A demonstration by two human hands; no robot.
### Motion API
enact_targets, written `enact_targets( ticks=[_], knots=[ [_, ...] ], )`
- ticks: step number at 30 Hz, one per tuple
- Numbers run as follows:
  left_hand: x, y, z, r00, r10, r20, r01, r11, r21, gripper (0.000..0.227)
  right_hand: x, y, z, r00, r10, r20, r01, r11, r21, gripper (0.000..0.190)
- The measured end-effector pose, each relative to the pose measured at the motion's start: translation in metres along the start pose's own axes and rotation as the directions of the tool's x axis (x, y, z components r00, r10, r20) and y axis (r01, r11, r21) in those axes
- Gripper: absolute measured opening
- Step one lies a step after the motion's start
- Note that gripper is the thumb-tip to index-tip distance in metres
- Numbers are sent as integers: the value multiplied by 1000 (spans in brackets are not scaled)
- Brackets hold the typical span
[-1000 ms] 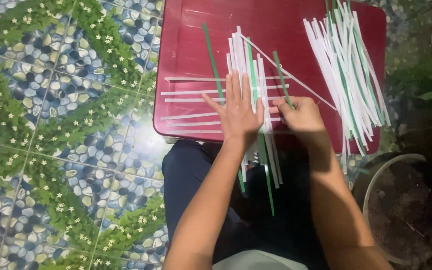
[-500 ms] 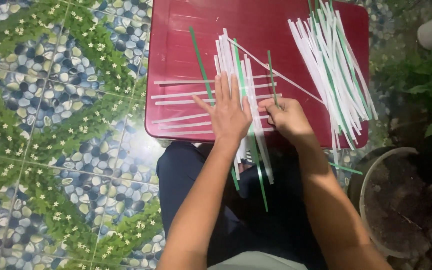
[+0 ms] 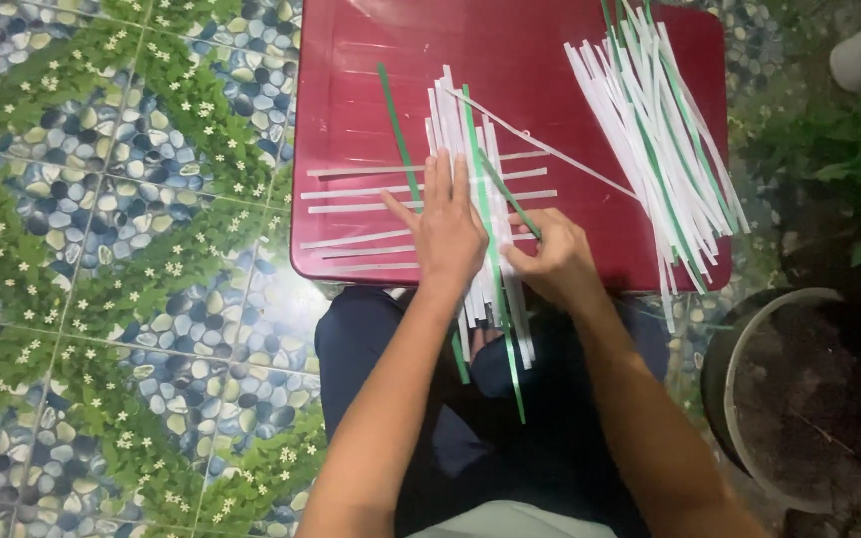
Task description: Weaving green and white plastic strips together on a red plastic tray to create a patterned mat.
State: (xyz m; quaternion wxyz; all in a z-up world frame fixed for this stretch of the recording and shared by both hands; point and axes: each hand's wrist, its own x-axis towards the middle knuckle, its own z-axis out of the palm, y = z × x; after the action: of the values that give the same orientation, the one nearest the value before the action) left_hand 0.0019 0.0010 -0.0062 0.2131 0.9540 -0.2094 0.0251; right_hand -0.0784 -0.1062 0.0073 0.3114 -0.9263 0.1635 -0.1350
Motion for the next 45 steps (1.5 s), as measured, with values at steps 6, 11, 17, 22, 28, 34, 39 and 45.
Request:
enact_targets(
  ticks=[6,11,17,22,28,34,39,45],
  knots=[
    [-1,-2,42,959,89,-268,-69,994,85,49,3,11,9,1000,18,13,-18,998,-53,33],
    [-6,-2,19,989,45,-139,-42,999,20,45,7,12,4,998,30,60,-28,999,-31,34],
    [-8,2,6,996,4,-93,-3,1000,8,43,24,24,-40,982,187,30,-183,979,-93,21],
    [-11,4,1,996,-6,-84,7,1000,18,43,47,65,-57,977,182,-108,-204,949,-242,19],
    [-9,5,0,996,-9,-88,10,1000,5,44,63,86,-42,992,112,-58,-125,912,-390,23],
    [-9,4,3,994,-8,-112,7,1000,-9,43,61,79,-49,970,219,-105,-243,891,-384,12],
    [-10,0,5,994,20,-108,-18,1000,14,44,55,77,-66,954,293,-55,-285,843,-455,17],
    [-11,-7,4,990,51,-130,-48,999,23,43,57,22,-80,991,131,-16,-131,953,-273,43]
  ],
)
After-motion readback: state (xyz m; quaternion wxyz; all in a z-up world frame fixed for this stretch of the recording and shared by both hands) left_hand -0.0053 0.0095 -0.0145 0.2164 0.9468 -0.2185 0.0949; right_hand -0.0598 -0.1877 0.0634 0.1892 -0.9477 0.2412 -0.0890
